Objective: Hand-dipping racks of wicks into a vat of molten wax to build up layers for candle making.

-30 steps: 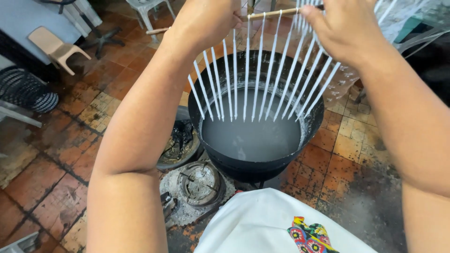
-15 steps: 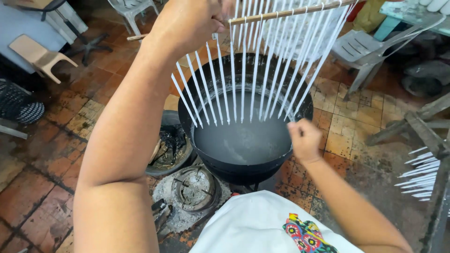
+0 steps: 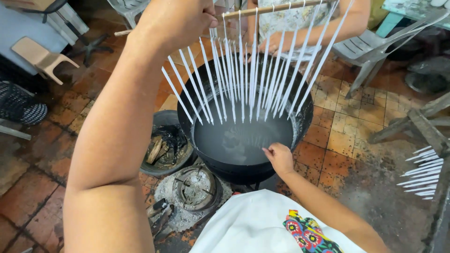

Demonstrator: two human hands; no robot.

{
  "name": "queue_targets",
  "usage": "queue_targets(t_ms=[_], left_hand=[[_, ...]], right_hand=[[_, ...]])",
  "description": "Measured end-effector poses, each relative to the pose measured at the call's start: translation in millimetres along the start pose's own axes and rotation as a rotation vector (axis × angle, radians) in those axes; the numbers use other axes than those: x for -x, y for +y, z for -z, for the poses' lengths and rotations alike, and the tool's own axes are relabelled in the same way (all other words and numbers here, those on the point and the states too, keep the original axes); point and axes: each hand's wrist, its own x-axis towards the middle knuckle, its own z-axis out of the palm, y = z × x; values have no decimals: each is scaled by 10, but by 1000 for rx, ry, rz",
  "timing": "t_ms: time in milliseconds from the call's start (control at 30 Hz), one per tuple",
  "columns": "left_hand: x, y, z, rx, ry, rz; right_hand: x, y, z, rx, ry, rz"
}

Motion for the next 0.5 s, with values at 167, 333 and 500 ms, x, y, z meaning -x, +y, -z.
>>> queue_targets(t_ms=[167,333,500], left_hand=[[28,-31,56,-8,43,-7],[90,77,186,18,68,-43],[121,68,189,31,68,-56]], right_hand=[[1,-60,69,31,-69,-20],[-39,-107,105,81,-146,-80],[-106,-103,93,149,-333,-147]])
